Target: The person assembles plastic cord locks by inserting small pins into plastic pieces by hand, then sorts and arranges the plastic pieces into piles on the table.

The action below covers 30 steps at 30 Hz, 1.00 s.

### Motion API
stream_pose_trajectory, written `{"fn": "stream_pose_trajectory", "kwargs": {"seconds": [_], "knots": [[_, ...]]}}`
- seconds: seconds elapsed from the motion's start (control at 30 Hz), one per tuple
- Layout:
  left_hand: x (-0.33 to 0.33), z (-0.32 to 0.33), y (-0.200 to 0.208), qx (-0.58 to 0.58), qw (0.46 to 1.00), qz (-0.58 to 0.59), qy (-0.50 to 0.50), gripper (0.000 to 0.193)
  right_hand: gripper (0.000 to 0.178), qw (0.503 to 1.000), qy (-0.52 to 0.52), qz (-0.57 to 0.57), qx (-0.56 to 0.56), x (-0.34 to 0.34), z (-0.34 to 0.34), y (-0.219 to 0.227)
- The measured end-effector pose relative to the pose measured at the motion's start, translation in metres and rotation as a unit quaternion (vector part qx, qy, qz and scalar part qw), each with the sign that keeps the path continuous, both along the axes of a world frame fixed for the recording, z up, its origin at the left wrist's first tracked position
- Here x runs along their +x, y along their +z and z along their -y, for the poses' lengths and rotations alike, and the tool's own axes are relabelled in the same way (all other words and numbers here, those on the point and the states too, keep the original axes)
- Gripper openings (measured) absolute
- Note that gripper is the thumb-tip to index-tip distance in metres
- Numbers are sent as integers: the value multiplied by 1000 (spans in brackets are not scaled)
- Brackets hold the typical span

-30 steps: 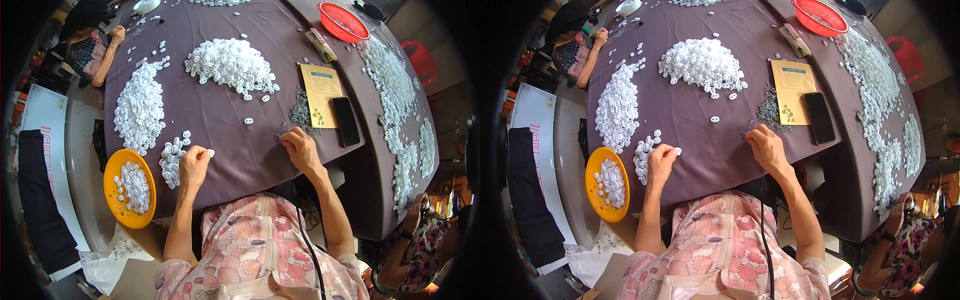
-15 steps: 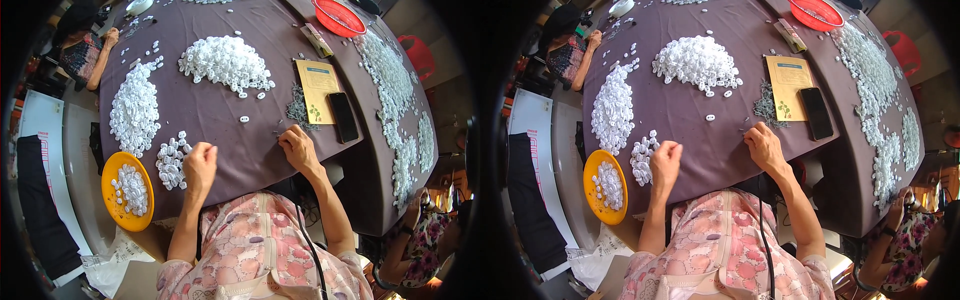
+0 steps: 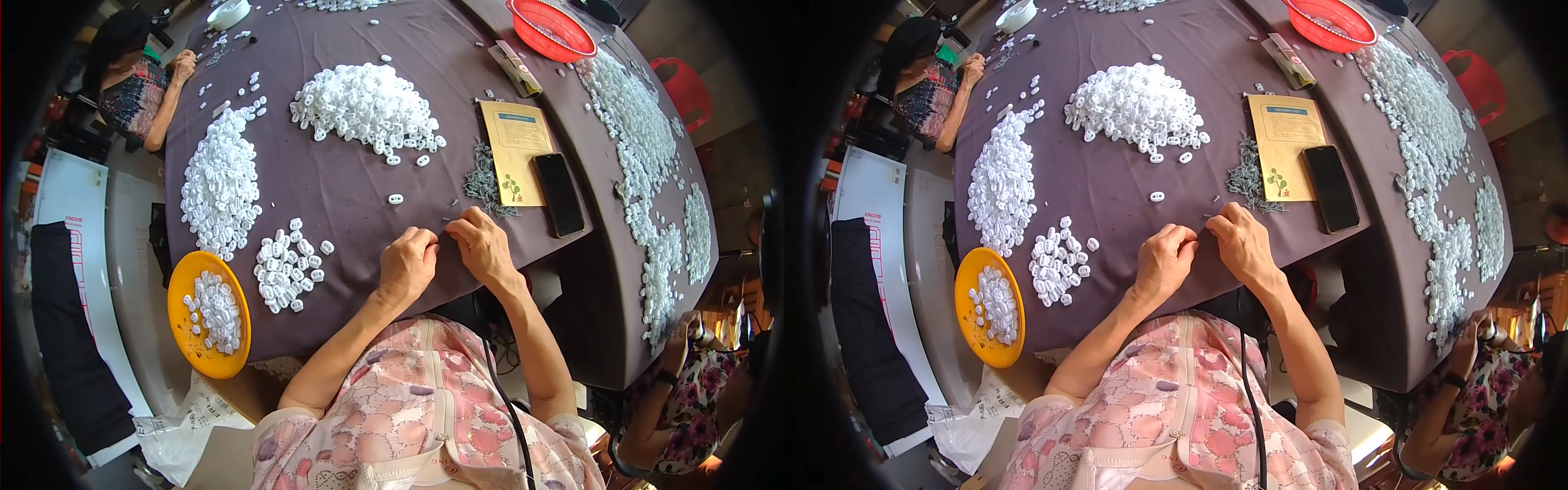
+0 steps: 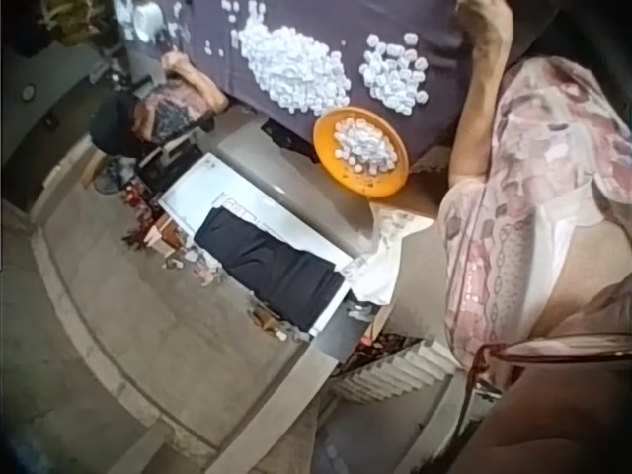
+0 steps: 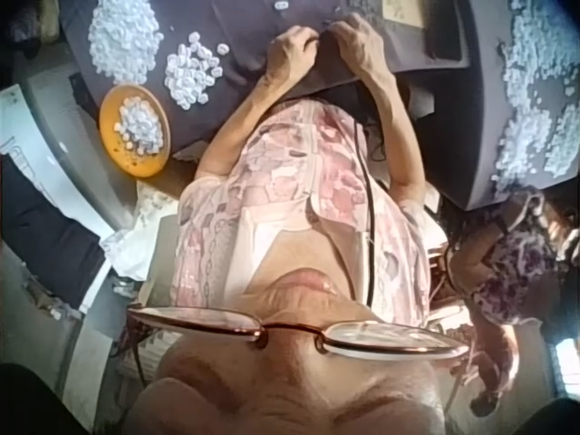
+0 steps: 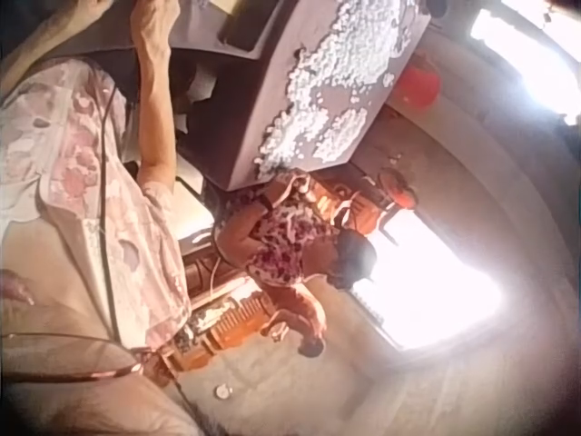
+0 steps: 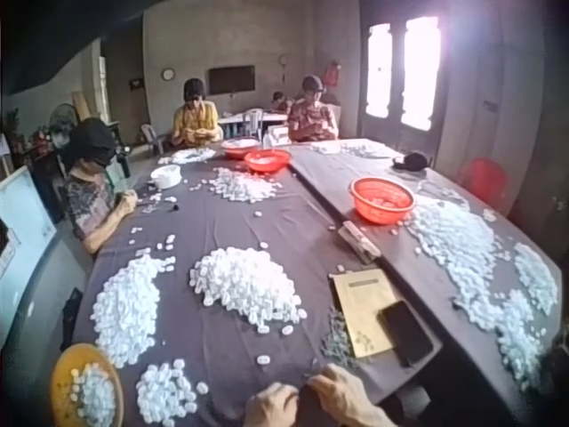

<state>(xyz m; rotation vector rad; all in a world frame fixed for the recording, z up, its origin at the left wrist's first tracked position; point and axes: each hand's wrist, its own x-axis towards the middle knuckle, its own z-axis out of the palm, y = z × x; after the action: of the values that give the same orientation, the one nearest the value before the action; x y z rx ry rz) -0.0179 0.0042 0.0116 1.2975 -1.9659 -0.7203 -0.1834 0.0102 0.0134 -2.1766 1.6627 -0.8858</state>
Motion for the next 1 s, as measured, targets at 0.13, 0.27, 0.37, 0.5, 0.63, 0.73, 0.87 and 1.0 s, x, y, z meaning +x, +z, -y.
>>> {"fn": "stream_pose_trajectory", "kwargs": {"seconds": [0.13, 0.27, 0.37, 0.5, 0.63, 0.73, 0.87, 1.0], "knots": [[1, -1, -4, -4, 1000, -3, 9, 6, 4, 999, 7, -20, 30, -1, 4, 5], [-1, -1, -4, -19, 1000, 2, 15, 7, 8, 999, 12, -51, 3, 2, 6, -1], [-1, -2, -4, -21, 999, 2, 24, 7, 9, 999, -6, -33, -3, 4, 4, -5], [2, 0, -5, -13, 999, -33, 27, 5, 10, 999, -20, 20, -24, 6, 3, -7], [14, 25, -3, -25, 996, -76, 50, 3, 14, 995, -25, 73, -57, 7, 1, -5], [29, 61, -4, -66, 993, -52, 85, 5, 13, 993, -45, 97, -55, 6, -3, -6], [33, 116, -6, -104, 987, -19, 123, 11, 12, 984, -72, 140, -81, 6, -5, -6], [33, 153, -8, -153, 983, 37, 98, 20, 12, 982, -69, 158, -80, 4, -5, -8]]}}
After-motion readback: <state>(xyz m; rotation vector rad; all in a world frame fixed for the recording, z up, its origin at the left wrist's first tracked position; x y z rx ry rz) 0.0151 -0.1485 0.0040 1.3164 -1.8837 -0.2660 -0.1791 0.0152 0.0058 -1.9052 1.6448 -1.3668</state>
